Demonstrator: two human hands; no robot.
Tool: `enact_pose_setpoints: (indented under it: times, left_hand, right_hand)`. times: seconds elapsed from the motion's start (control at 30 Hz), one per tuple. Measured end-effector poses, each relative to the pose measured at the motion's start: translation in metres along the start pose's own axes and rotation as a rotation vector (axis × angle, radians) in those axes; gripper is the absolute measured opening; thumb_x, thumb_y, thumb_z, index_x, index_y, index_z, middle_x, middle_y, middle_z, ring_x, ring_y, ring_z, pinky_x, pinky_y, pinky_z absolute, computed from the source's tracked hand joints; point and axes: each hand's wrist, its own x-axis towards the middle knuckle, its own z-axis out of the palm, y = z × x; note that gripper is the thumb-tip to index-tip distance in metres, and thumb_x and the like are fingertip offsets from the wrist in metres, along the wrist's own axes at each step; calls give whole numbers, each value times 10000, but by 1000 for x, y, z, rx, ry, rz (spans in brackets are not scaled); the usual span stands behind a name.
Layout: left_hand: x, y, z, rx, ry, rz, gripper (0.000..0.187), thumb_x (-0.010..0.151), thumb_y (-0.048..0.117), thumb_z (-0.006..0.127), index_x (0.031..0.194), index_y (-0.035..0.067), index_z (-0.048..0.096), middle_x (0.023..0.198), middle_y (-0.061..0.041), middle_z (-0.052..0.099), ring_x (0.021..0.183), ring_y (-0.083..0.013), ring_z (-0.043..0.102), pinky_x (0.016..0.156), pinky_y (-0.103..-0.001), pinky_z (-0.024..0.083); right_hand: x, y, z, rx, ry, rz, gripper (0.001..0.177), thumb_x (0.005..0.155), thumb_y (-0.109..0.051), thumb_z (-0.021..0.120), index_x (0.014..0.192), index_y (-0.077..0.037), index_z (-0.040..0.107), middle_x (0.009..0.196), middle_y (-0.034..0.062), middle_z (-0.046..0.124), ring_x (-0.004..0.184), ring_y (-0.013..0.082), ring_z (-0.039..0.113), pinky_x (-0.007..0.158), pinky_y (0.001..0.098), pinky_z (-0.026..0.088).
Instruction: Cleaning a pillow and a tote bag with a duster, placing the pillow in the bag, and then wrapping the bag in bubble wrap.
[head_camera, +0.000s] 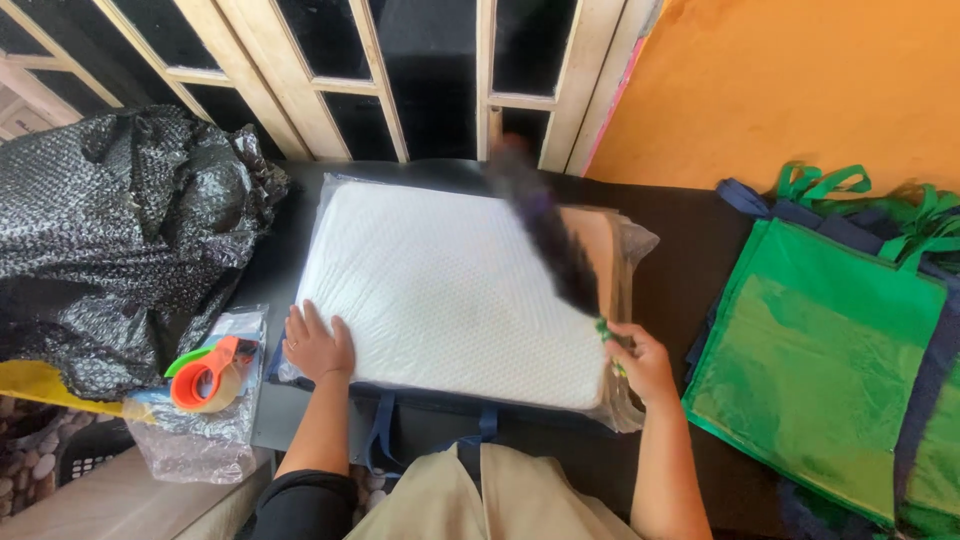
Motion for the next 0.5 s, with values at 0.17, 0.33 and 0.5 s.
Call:
enact_pose_setpoints:
  times: [0.17, 0.33, 0.5]
  left_hand:
    - [-2, -3, 3, 12, 1, 11, 652, 1013, 512, 450, 1574, 180, 461, 1596, -129, 464, 1470, -352, 422, 1140, -566, 304]
    - [-3, -1, -4, 40, 56, 53, 619, 1008, 471, 503, 1540, 156, 514, 1562, -136, 512, 1423, -352, 482, 1085, -559, 352]
    - [-1, -3, -1, 59, 76, 77, 638, 993, 463, 525, 1547, 146, 520, 1563, -140, 518, 1416, -356, 494, 1056, -558, 375]
  right_hand:
    - [-43, -3, -51, -5, -439, 194, 279, 758, 108, 814, 1034, 69, 802, 745, 192, 747, 510, 256, 729, 359, 321, 556]
    - [-52, 75, -106, 62, -48, 227, 336, 871, 55, 723, 1207, 65, 699, 803, 244, 698, 561, 318, 704, 389, 329, 531]
    - [-58, 64, -90, 137, 291, 80, 376, 950, 21, 683, 1321, 29, 623, 935, 265, 601, 636, 309, 647, 443, 319, 501]
